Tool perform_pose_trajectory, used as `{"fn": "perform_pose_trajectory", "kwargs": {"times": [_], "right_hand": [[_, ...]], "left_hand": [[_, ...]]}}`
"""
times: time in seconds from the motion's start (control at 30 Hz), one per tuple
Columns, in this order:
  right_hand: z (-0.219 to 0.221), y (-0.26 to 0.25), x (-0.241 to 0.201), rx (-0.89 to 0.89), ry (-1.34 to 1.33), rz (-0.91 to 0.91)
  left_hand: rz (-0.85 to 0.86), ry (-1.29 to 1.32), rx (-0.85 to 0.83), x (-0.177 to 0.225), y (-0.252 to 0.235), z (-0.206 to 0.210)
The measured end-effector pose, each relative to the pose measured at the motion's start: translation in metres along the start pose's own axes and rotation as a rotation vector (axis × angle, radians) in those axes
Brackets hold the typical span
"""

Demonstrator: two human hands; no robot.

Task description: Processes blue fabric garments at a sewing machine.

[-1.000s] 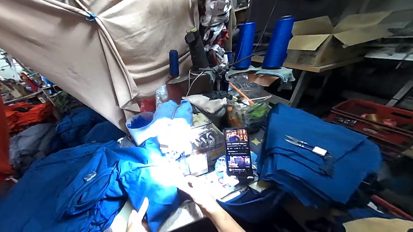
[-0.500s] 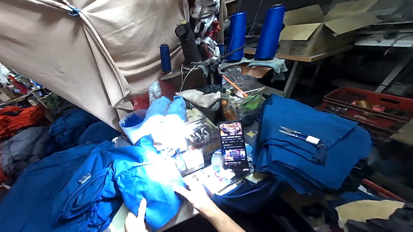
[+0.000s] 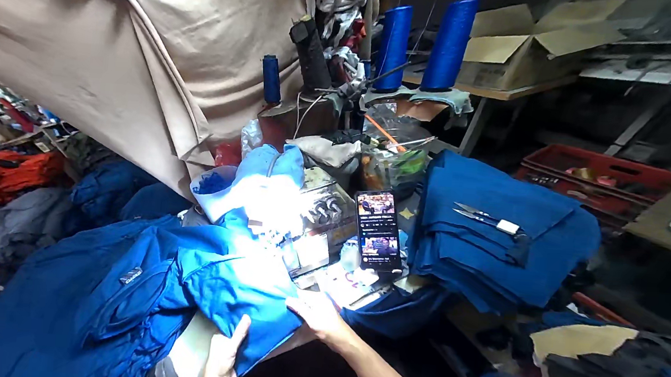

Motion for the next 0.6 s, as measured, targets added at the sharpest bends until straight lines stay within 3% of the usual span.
{"fn": "perform_pose_trajectory", "kwargs": {"times": [0.1, 0.3, 0.6], "right_hand": [[-0.002, 0.01, 0.005, 0.001, -0.059, -0.057], [-0.007, 0.025, 0.008, 0.025, -0.196, -0.053], [-0.004, 0.025, 0.008, 0.062, -0.142, -0.01]], "left_hand": [[-0.054, -0.056, -0.136, -0.002, -0.005, -0.012], [0.042, -0.082, -0.021, -0.006, -0.003, -0.018], [0.138, -0.284, 0.086, 0.002, 0.009, -0.012]]}}
Point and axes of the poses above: each hand's wrist, its own y-axis away from the middle knuckle, its own z-axis out of the palm, x = y × z, the point moved 3 cm from there along -y, towards the middle knuckle, and after that the axes turned 7 degrees about z, right-handed, at the moved point
